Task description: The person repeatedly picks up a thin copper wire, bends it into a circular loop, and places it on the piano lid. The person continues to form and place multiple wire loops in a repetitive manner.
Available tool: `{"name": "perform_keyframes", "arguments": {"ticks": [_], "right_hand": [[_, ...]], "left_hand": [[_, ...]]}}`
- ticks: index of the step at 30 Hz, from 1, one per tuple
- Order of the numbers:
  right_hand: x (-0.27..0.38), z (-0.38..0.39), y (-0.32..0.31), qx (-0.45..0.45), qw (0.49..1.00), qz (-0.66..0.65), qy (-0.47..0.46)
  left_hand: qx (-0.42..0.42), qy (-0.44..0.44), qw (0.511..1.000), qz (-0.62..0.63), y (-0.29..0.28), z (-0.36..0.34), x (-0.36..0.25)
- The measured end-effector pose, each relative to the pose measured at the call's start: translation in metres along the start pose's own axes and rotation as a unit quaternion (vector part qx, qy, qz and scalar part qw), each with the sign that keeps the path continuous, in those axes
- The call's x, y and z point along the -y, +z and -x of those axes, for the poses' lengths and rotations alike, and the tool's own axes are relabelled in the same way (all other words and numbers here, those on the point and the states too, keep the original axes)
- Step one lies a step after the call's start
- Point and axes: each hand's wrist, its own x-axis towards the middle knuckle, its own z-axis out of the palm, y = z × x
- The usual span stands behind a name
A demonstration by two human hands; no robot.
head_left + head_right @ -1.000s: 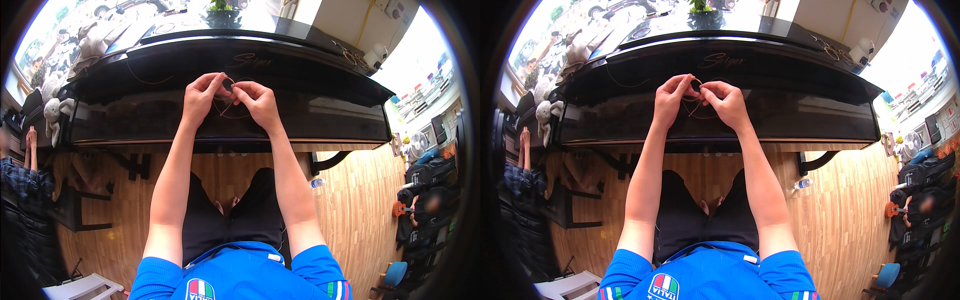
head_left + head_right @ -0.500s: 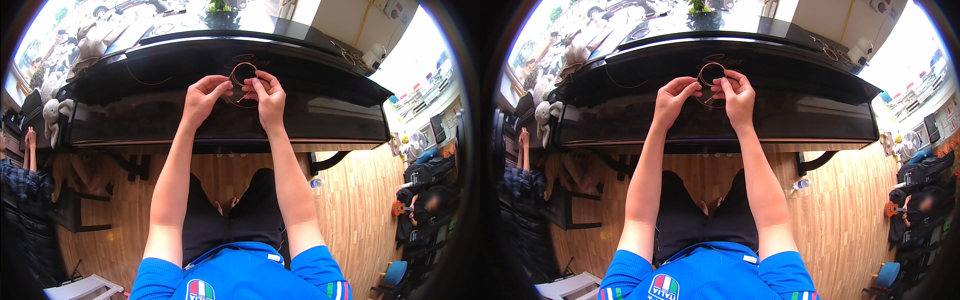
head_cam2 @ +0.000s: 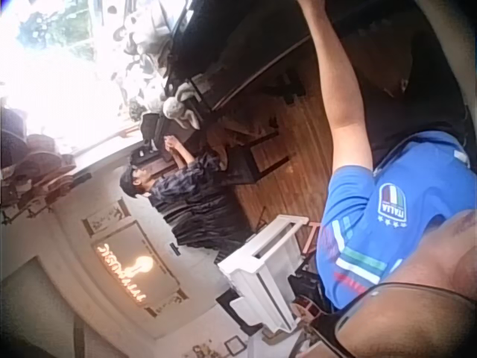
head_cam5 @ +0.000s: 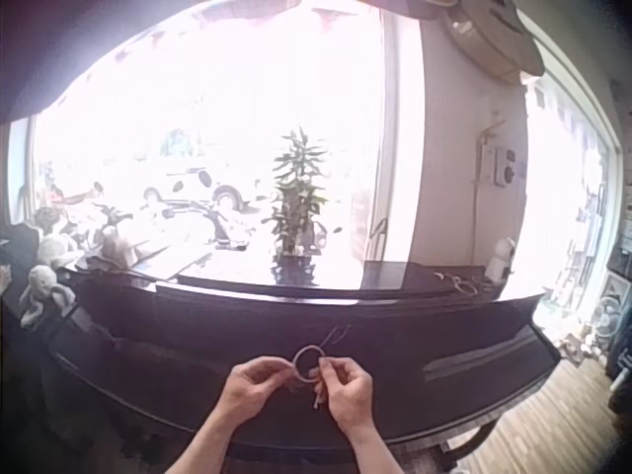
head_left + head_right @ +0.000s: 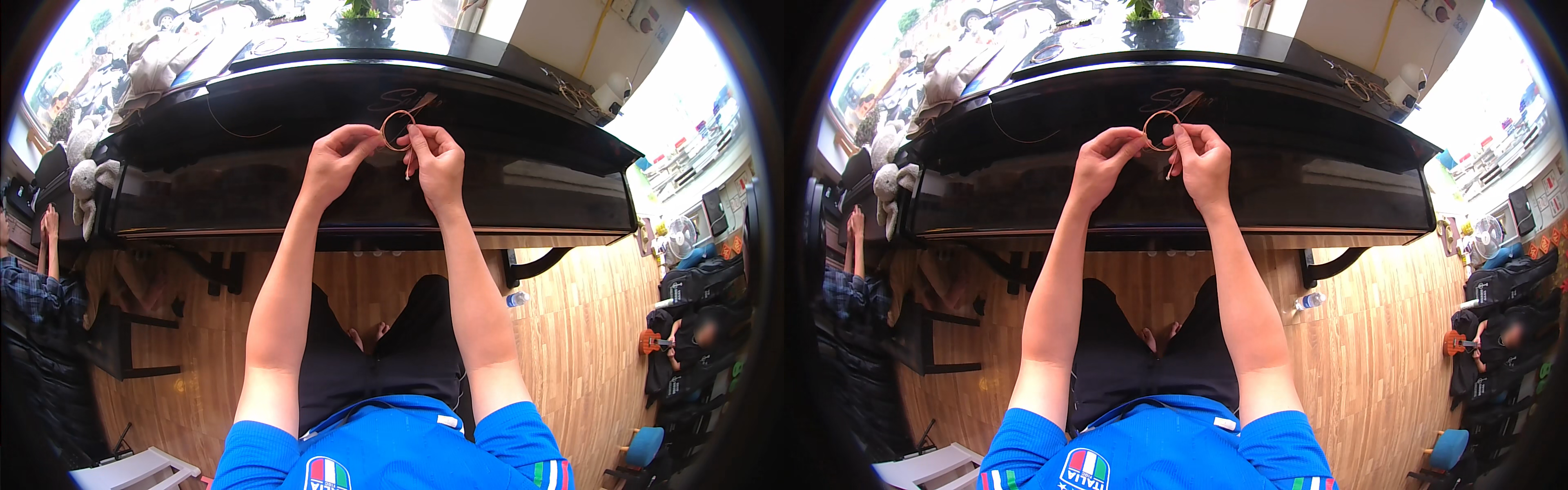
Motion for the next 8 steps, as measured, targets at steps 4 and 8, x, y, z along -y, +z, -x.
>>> {"name": "perform_keyframes", "arguments": {"ticks": [4, 8], "right_hand": [[0.006, 0.003, 0.004, 0.002, 1.000, -0.021, -0.003], [0.004, 0.002, 0.002, 0.024, 0.999, -0.023, 0.013]], "left_hand": [[-0.022, -0.039, 0.999, 0.008, -0.001, 0.001, -0.006], [-0.029, 0.011, 0.999, 0.018, -0.001, -0.002, 0.005]]}}
